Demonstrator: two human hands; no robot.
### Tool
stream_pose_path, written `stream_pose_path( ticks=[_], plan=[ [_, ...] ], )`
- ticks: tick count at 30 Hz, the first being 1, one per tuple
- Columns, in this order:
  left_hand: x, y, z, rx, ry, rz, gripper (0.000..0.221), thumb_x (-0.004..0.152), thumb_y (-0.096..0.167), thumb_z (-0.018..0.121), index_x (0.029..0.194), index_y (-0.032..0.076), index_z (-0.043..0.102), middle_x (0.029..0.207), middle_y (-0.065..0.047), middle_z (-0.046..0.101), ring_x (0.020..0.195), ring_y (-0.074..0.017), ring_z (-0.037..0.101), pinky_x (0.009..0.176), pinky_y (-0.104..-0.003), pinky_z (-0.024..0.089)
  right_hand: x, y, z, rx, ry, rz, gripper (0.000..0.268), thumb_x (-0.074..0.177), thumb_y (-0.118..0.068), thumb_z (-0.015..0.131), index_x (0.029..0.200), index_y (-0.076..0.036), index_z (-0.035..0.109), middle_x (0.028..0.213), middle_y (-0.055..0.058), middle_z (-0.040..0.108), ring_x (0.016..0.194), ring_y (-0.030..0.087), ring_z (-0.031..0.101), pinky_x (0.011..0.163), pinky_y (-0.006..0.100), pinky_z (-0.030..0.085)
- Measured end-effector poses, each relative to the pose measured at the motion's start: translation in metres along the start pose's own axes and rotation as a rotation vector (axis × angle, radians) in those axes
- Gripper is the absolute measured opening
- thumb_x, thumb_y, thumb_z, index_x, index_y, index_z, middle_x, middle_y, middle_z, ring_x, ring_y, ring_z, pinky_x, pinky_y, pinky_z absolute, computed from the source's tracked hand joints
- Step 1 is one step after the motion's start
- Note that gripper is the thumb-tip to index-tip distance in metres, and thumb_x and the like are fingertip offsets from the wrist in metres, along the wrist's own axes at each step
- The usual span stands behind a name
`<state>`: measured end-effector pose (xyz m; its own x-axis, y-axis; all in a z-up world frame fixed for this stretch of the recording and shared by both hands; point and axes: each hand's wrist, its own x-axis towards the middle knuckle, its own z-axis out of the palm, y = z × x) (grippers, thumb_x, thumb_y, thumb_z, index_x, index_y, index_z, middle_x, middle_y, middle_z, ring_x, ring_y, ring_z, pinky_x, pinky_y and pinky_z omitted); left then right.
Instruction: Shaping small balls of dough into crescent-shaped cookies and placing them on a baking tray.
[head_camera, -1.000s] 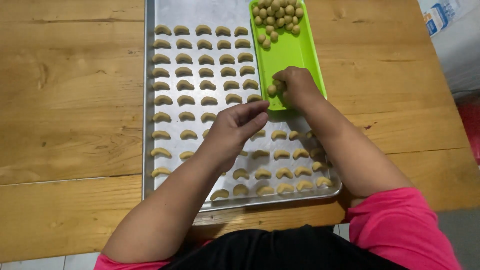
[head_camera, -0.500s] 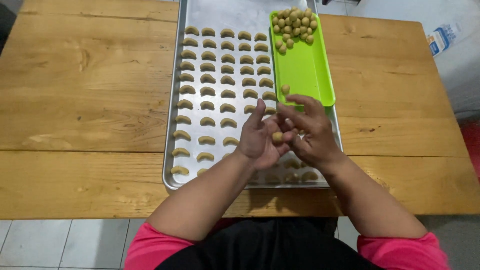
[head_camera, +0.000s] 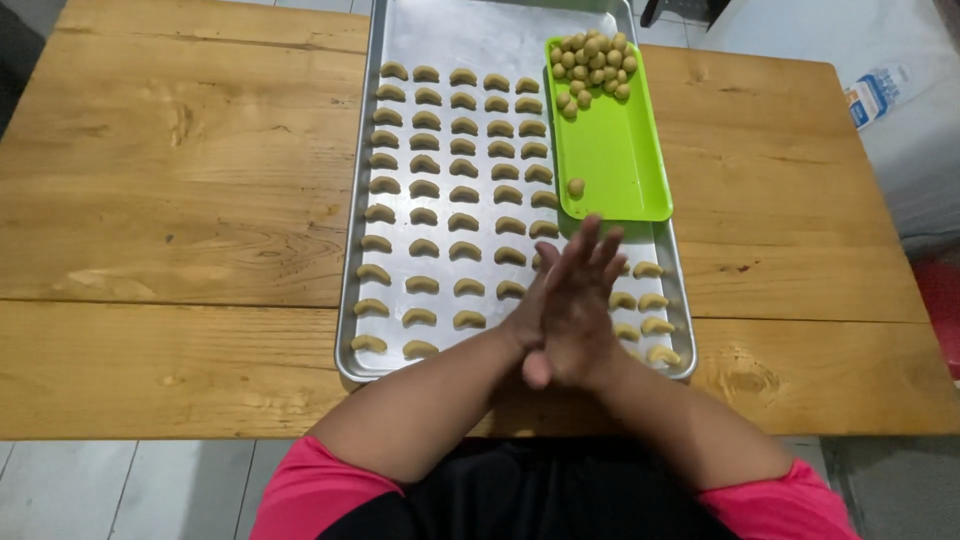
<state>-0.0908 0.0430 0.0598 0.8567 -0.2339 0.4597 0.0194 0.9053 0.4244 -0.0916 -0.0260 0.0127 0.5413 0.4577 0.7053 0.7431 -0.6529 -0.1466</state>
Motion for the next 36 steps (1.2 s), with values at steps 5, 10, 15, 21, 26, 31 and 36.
stream_pose_path(
  ticks=[5, 10, 15, 21, 26, 31, 36],
  plan=[
    [-0.021, 0.012, -0.006, -0.227, 0.169, -0.196, 0.110, 0.086, 0.083, 0.042, 0.163, 0.008, 0.018, 0.155, -0.017, 0.038, 0.140, -0.0293, 0.043, 0.130, -0.053, 0.010, 0.001, 0.024, -0.011, -0.029, -0.127, 0.166, 0.136, 0.068, -0.100, -0.008, 0.164, -0.004, -0.010, 0.164, 0.028, -0.027, 0.142, 0.055, -0.034, 0.112, 0.069, -0.017],
    [-0.021, 0.002, 0.000, -0.203, 0.155, -0.212, 0.110, 0.086, 0.084, 0.039, 0.163, 0.008, 0.016, 0.156, -0.017, 0.036, 0.141, -0.0289, 0.041, 0.130, -0.052, 0.010, -0.020, 0.026, 0.000, -0.095, -0.094, 0.165, 0.135, 0.077, -0.099, 0.002, 0.161, 0.006, -0.011, 0.163, 0.036, -0.023, 0.146, 0.057, -0.028, 0.113, 0.067, -0.021],
    [-0.026, 0.015, -0.006, -0.152, 0.143, -0.223, 0.111, 0.086, 0.084, 0.036, 0.163, 0.008, 0.013, 0.156, -0.017, 0.034, 0.141, -0.0283, 0.038, 0.130, -0.051, 0.009, -0.012, 0.032, -0.015, -0.106, -0.371, 0.446, 0.101, 0.077, -0.066, 0.050, 0.161, -0.010, 0.037, 0.163, 0.033, -0.025, 0.143, 0.065, -0.021, 0.105, 0.087, 0.007],
    [-0.019, 0.008, -0.003, -0.104, 0.121, -0.242, 0.111, 0.086, 0.085, 0.033, 0.163, 0.008, 0.010, 0.157, -0.018, 0.031, 0.142, -0.0278, 0.036, 0.130, -0.050, 0.008, -0.020, 0.003, -0.006, -0.003, -0.117, 0.067, 0.151, 0.058, -0.104, -0.003, 0.158, 0.008, -0.017, 0.163, 0.038, -0.018, 0.144, 0.052, -0.035, 0.111, 0.063, -0.027],
    [-0.021, 0.013, -0.006, -0.070, 0.114, -0.238, 0.112, 0.085, 0.086, 0.030, 0.163, 0.008, 0.008, 0.157, -0.018, 0.029, 0.143, -0.0273, 0.034, 0.129, -0.050, 0.007, -0.011, 0.043, -0.012, -0.007, -0.161, 0.233, 0.143, 0.067, -0.102, -0.002, 0.158, 0.008, -0.018, 0.163, 0.036, -0.022, 0.143, 0.057, -0.030, 0.107, 0.070, -0.019],
    [-0.017, 0.011, -0.004, -0.035, 0.093, -0.258, 0.112, 0.085, 0.086, 0.028, 0.163, 0.008, 0.006, 0.158, -0.018, 0.028, 0.144, -0.0269, 0.032, 0.129, -0.049, 0.006, -0.031, 0.034, 0.007, -0.055, -0.114, 0.165, 0.148, 0.065, -0.103, -0.006, 0.158, 0.011, -0.015, 0.164, 0.035, -0.021, 0.145, 0.050, -0.034, 0.109, 0.063, -0.028],
    [-0.020, 0.014, -0.005, 0.015, 0.083, -0.255, 0.113, 0.085, 0.087, 0.025, 0.163, 0.008, 0.003, 0.158, -0.018, 0.025, 0.144, -0.0263, 0.029, 0.129, -0.048, 0.005, -0.028, 0.054, 0.001, -0.037, -0.244, 0.321, 0.153, 0.064, -0.106, -0.004, 0.161, 0.009, 0.023, 0.165, 0.026, -0.027, 0.141, 0.048, -0.039, 0.104, 0.084, -0.008]
  ],
)
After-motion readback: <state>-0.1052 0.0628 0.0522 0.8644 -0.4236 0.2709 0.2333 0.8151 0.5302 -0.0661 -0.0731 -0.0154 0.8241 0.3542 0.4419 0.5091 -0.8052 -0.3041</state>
